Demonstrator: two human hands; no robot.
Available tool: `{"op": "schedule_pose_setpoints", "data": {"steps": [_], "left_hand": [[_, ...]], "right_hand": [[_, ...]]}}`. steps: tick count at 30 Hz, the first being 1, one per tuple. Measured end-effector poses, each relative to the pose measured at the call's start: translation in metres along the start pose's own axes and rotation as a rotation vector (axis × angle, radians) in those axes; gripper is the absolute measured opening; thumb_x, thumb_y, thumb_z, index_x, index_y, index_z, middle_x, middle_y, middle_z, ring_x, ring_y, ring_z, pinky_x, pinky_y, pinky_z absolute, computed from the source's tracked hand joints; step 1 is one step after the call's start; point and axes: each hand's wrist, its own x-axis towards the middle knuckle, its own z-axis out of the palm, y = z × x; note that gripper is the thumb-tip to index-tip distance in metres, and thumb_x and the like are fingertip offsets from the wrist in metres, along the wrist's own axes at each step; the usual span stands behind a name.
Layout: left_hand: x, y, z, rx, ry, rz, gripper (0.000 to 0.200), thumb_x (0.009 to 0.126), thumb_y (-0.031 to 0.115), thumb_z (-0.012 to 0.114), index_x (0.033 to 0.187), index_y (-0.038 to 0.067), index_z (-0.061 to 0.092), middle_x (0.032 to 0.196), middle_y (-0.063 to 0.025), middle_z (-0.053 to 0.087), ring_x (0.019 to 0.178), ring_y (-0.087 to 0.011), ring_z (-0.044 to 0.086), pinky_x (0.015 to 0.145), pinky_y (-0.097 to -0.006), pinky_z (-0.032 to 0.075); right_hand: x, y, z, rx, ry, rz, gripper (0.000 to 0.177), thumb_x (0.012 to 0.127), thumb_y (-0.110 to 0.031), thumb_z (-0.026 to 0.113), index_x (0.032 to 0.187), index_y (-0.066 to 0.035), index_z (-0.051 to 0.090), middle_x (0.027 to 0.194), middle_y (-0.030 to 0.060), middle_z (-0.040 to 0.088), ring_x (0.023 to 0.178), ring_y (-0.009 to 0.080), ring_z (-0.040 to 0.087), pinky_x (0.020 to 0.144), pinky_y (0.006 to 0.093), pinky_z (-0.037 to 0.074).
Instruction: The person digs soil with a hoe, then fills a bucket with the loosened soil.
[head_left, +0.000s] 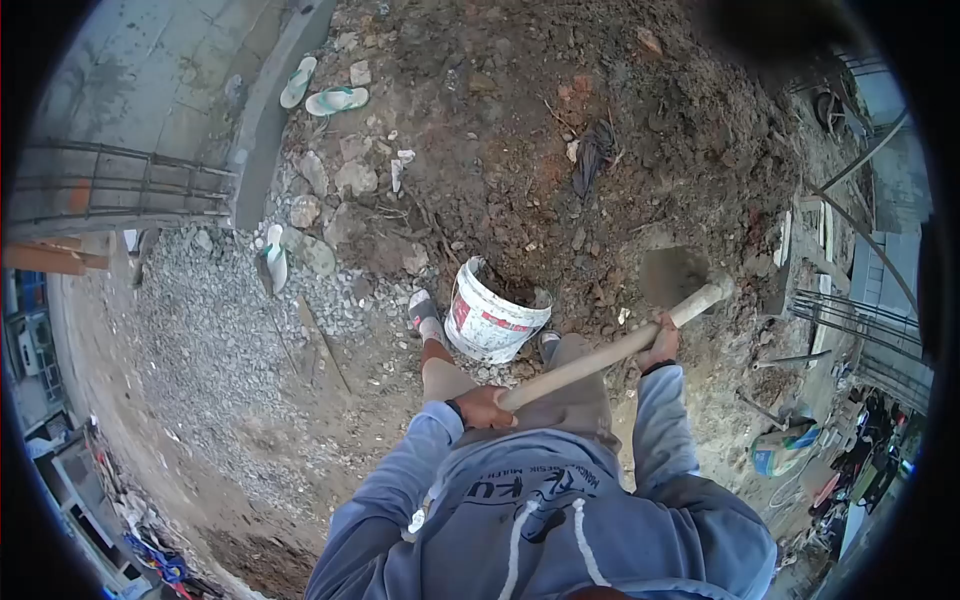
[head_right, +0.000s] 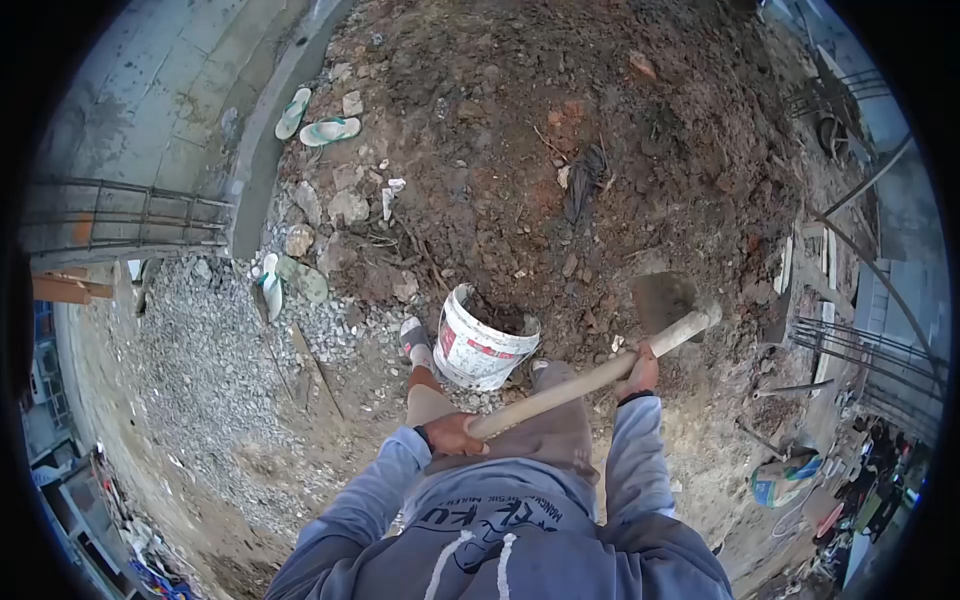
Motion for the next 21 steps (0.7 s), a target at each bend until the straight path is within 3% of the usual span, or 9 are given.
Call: {"op": "schedule_pose_setpoints", "data": {"steps": [2,3,5,9,11,12,16,19,21], "left_hand": [[-0.002,0.005,0.025,-0.600,-0.326,-0.227,0.057,0.075,0.014,0.068,0.126,0.007,0.044,0.078,-0.0052,0.060,0.064,-0.0113,0.058,0.054,-0.0244,0.048],[0.014,-0.037,-0.072,-0.568,-0.290,-0.210,0.057,0.075,0.014,0.068,0.126,0.007,0.044,0.078,-0.0052,0.060,0.064,-0.0113,0.058,0.054,-0.0244,0.048],[0.020,-0.048,-0.076,-0.618,-0.250,-0.137,0.052,0.075,0.013,0.068,0.122,0.004,0.047,0.076,-0.0031,0.058,0.062,-0.0088,0.056,0.051,-0.0223,0.046],[0.072,-0.043,-0.077,-0.844,-0.099,-0.104,0.048,0.076,0.017,0.069,0.117,0.000,0.050,0.076,-0.0011,0.058,0.063,-0.0086,0.055,0.051,-0.0249,0.046],[0.113,-0.016,-0.093,-0.835,-0.057,0.021,0.036,0.075,0.021,0.070,0.101,0.000,0.055,0.071,-0.0025,0.057,0.059,-0.0097,0.055,0.050,-0.0265,0.045],[0.132,0.007,-0.115,-0.839,-0.040,0.058,0.033,0.075,0.022,0.071,0.096,0.001,0.056,0.069,-0.0030,0.057,0.057,-0.0103,0.055,0.050,-0.0268,0.045],[0.235,0.018,-0.174,-0.909,0.034,0.252,0.030,0.076,0.024,0.070,0.088,0.001,0.056,0.064,-0.0023,0.055,0.053,-0.0110,0.054,0.048,-0.0272,0.045],[0.293,-0.022,-0.229,-1.001,0.174,0.231,0.026,0.079,0.024,0.069,0.084,0.003,0.053,0.061,-0.0017,0.051,0.049,-0.0100,0.051,0.045,-0.0250,0.043],[0.305,-0.072,-0.220,-1.163,0.227,0.101,0.026,0.078,0.024,0.069,0.084,0.004,0.053,0.060,-0.0012,0.050,0.048,-0.0101,0.050,0.043,-0.0247,0.042]], "right_hand": [[-0.027,-0.016,0.002,-0.128,0.112,0.004,0.018,0.079,-0.019,0.055,0.091,-0.007,0.049,0.071,0.0089,0.051,0.062,0.0241,0.053,0.056,0.0396,0.050],[0.013,0.034,0.110,-0.118,0.056,-0.024,0.017,0.078,-0.017,0.056,0.088,-0.006,0.049,0.068,0.0097,0.050,0.058,0.0243,0.052,0.053,0.0379,0.049],[0.029,0.045,0.122,-0.172,0.131,0.009,0.018,0.077,-0.015,0.056,0.090,-0.005,0.049,0.067,0.0102,0.050,0.055,0.0245,0.051,0.051,0.0379,0.049],[0.077,0.034,0.200,-0.317,-0.078,-0.041,0.020,0.076,-0.015,0.056,0.091,-0.004,0.049,0.065,0.0074,0.049,0.053,0.0234,0.051,0.050,0.0366,0.048],[0.113,0.017,0.245,-0.371,-0.157,-0.050,0.019,0.077,-0.013,0.054,0.093,-0.004,0.051,0.065,0.0068,0.049,0.052,0.0217,0.051,0.048,0.0343,0.047],[0.113,0.002,0.276,-0.377,-0.216,-0.108,0.022,0.073,-0.010,0.058,0.091,0.000,0.052,0.061,0.0087,0.049,0.049,0.0215,0.052,0.044,0.0341,0.047],[0.181,-0.019,0.373,-0.531,-0.414,-0.405,0.025,0.077,-0.013,0.059,0.096,0.001,0.052,0.066,0.0087,0.053,0.051,0.0196,0.054,0.044,0.0333,0.048],[0.277,0.042,0.424,-0.576,-0.446,-0.430,0.029,0.076,-0.014,0.062,0.098,0.003,0.053,0.069,0.0109,0.056,0.053,0.0201,0.057,0.046,0.0341,0.050],[0.331,0.135,0.426,-0.675,-0.398,-0.351,0.028,0.075,-0.015,0.063,0.093,0.005,0.057,0.072,0.0126,0.059,0.056,0.0216,0.059,0.048,0.0341,0.051]]}}
